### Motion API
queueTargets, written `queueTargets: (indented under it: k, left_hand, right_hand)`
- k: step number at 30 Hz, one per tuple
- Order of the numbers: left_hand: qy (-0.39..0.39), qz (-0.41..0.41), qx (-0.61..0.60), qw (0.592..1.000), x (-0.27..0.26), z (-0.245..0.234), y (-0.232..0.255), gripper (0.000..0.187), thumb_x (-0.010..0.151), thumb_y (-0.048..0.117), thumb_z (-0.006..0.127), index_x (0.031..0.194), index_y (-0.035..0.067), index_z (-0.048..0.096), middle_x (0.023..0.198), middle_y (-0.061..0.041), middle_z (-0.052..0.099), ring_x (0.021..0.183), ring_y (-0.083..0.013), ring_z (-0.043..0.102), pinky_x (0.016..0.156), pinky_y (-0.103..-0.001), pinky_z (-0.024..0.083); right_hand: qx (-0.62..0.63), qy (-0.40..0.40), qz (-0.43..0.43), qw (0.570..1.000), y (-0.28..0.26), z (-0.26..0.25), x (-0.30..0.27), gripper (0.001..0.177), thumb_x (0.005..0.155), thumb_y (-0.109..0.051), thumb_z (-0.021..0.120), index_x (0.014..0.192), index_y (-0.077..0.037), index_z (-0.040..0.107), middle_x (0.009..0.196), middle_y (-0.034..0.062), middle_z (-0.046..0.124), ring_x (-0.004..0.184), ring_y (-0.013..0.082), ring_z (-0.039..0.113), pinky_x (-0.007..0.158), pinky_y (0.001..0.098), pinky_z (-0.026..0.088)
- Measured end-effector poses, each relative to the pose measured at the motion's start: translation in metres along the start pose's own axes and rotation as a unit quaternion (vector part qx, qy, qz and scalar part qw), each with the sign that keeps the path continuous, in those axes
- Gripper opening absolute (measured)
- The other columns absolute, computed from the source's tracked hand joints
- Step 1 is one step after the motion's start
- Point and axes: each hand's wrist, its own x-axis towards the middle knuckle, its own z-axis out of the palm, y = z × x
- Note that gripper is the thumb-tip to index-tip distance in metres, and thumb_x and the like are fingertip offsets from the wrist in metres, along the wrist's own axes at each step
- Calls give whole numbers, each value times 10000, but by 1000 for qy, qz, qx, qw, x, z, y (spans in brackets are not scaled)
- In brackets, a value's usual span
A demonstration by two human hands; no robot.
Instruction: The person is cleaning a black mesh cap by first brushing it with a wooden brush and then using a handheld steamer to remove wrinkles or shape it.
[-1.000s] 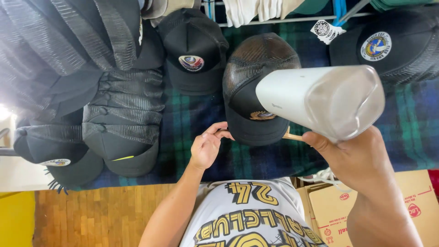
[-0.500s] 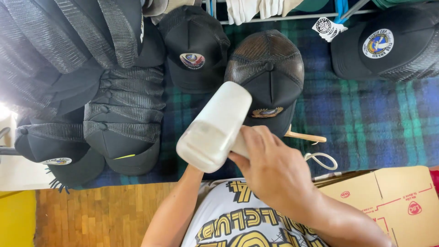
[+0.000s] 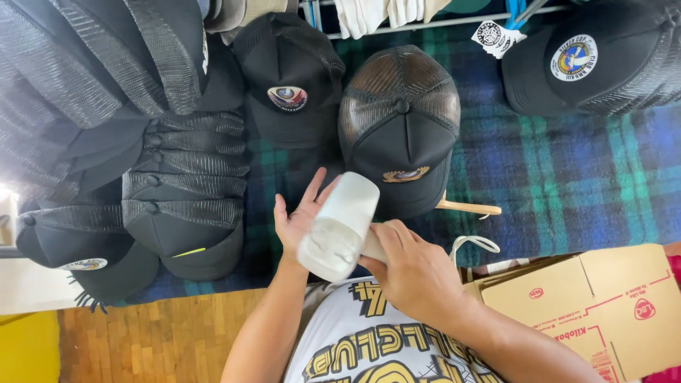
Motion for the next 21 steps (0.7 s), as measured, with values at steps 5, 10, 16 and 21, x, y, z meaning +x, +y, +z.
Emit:
queueTargets:
  k: [5,10,16,21]
  left_hand:
    - [-101,29,103,989,7,-20,0,878,1006,681,285,1638,73,267,1568,-306,416,1545,-426,290,1317,-492,124]
    - [-68,35,222,972,6,-19,-4,814,1037,594,278,1612,19,297,1472,-267,551,1473,-349,426,1306,-519,63]
    - [-42,104,478,871,8,-18,-26,578,1126,353,307,1570,-10,373,1520,-140,534,1264,-241,566,1214,-470,336]
    - [-57,112,444,887,13,-38,-29,672,1053,357,361,1579,-61,336,1213,-173,694,1231,-223,608,1265,-397,192]
  right_hand:
    - [14,-9,37,999,41,7,-33,415,853,-288,710,1213,-128,580,1116,23,665,928,290,700,546,463,553]
    - [51,-9,74,996,107,25,-76,518,835,-357,590,1268,-78,543,1185,108,666,935,318,710,595,482,590]
    - [69,91,225,968,213,73,-132,708,686,-483,777,1317,-173,697,1288,82,742,1293,267,644,976,385,531]
    - [291,194,180,919,204,37,-94,236,868,-241,617,1002,-62,693,890,122,726,814,224,698,724,371,596]
